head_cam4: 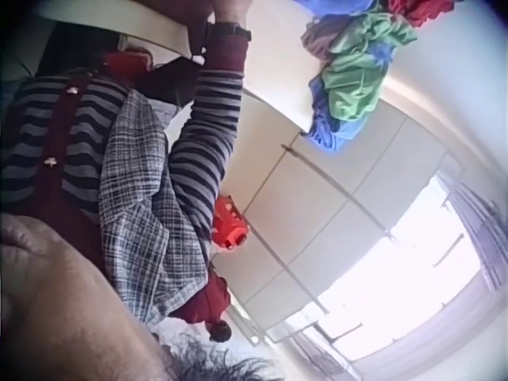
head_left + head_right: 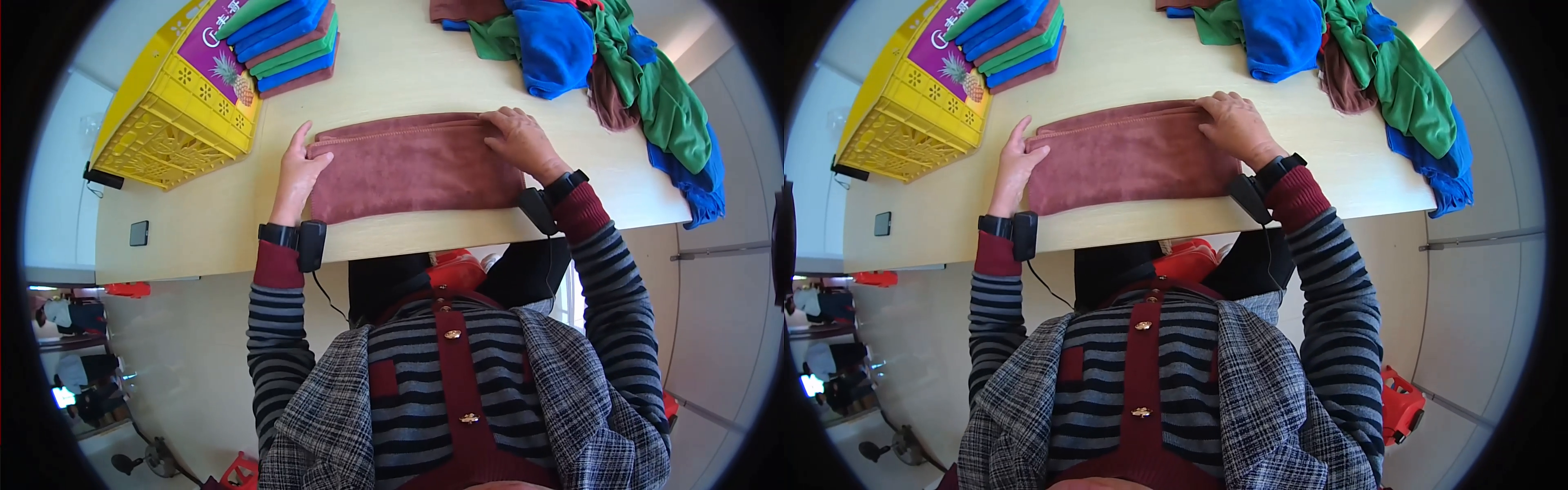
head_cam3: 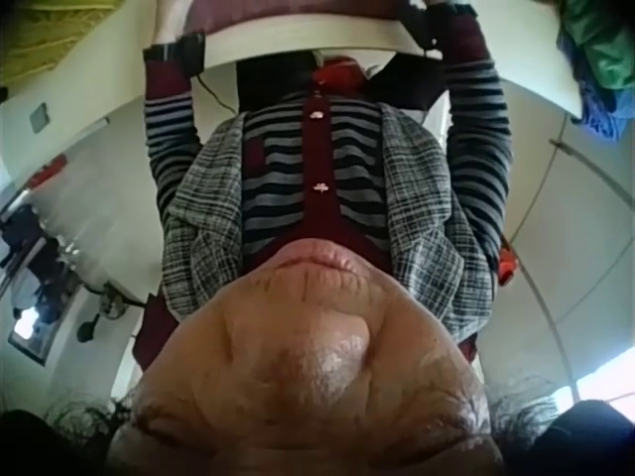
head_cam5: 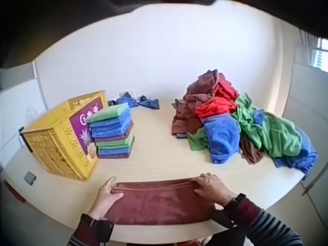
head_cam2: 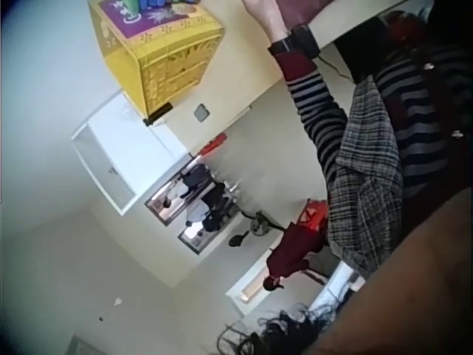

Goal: The person folds a green cloth by hand, places it on a stack, and then picks up a brown cloth. They spread the brown cloth flat on the table and fold it into a smaller square.

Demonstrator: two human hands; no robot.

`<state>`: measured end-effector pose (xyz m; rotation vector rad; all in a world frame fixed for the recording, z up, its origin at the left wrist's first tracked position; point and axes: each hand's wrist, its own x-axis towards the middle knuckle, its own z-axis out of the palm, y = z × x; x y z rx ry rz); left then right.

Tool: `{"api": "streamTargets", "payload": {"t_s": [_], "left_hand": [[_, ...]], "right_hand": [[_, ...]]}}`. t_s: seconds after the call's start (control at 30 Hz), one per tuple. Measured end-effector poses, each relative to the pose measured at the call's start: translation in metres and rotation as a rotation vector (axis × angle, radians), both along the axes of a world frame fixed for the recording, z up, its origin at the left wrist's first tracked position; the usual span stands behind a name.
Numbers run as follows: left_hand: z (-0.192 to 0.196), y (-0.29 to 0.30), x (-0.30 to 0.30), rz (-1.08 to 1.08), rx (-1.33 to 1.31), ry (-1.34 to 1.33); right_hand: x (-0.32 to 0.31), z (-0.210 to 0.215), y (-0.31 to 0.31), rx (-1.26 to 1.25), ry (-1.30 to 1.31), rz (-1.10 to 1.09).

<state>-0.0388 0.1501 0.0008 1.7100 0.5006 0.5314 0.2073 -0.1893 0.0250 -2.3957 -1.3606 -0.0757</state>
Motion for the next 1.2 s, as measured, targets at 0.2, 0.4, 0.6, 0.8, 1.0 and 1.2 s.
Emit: {"api": "streamTargets", "payload": {"t_s": [0.2,0.4,0.6,0.8,1.0,1.2], "left_hand": [[0.016,0.004,0.004,-0.147,0.229,-0.013],[0.013,0.006,0.006,-0.079,0.321,0.0],[-0.004,0.022,0.012,-0.039,0.465,0.175],[0.023,0.011,0.002,-0.12,0.786,0.253],[0.015,0.017,0.013,-0.264,0.692,0.108],[0.012,0.03,0.017,-0.371,0.74,0.206]], "right_hand": [[-0.002,0.006,-0.014,0.022,0.085,0.022],[-0.01,0.003,-0.017,0.219,0.127,-0.029],[-0.004,-0.008,-0.017,0.402,0.329,-0.067],[0.007,-0.016,-0.017,0.409,0.435,-0.104],[0.013,-0.02,-0.022,0.424,0.397,-0.027],[0.017,-0.013,-0.02,0.243,0.25,-0.051]]}}
